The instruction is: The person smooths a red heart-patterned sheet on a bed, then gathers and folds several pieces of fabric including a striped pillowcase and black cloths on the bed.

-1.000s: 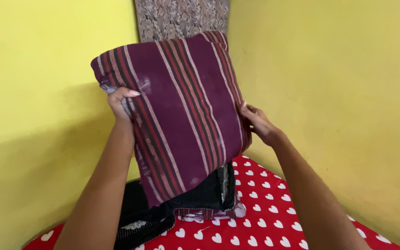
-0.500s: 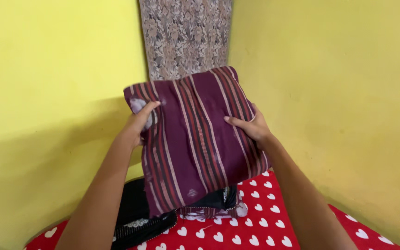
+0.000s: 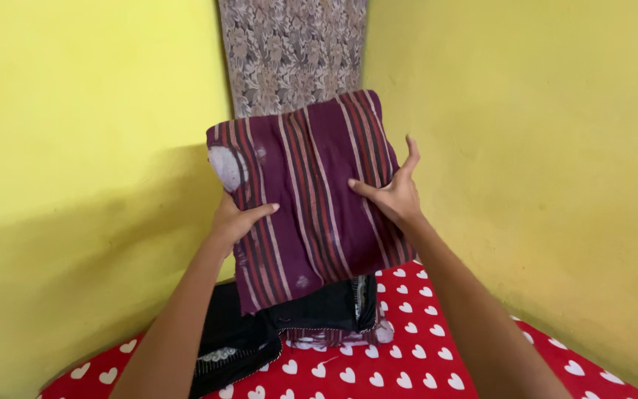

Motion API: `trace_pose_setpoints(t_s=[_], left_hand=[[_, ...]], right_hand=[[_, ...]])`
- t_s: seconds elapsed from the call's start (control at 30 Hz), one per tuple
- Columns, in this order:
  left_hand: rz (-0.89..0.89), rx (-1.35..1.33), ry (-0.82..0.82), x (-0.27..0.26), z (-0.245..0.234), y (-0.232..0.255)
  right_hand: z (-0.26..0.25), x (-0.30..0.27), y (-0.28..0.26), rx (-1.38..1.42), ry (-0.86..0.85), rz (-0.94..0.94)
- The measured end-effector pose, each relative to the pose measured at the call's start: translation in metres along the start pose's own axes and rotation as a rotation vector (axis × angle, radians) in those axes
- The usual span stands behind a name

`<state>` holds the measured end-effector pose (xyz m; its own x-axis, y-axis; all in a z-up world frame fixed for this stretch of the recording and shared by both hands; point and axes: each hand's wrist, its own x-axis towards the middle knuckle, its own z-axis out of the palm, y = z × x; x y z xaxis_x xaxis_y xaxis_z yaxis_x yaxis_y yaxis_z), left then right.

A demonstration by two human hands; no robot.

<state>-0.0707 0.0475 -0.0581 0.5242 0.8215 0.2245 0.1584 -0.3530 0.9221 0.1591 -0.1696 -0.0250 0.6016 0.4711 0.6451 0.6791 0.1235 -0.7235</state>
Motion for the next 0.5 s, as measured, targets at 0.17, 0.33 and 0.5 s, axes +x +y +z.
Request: trace_pose_setpoints(t_s=[0.17,0.33,0.5], left_hand=[[0.111,0.115,0.221,-0.004,0.011,0.013],[0.113,0.249,-0.030,-0.008,0.038,0.049],[0.171,0.291,-0.161,0.036,0.076,0.010]], right_hand=[[-0.011,-0.003,-0.004,-0.343,-0.135,-0.519],[0.014,-0.005,-0.013,-0.726,-0.176,-0.266],[0.022,-0.008,-0.042,-0.760,-0.368,-0.353]])
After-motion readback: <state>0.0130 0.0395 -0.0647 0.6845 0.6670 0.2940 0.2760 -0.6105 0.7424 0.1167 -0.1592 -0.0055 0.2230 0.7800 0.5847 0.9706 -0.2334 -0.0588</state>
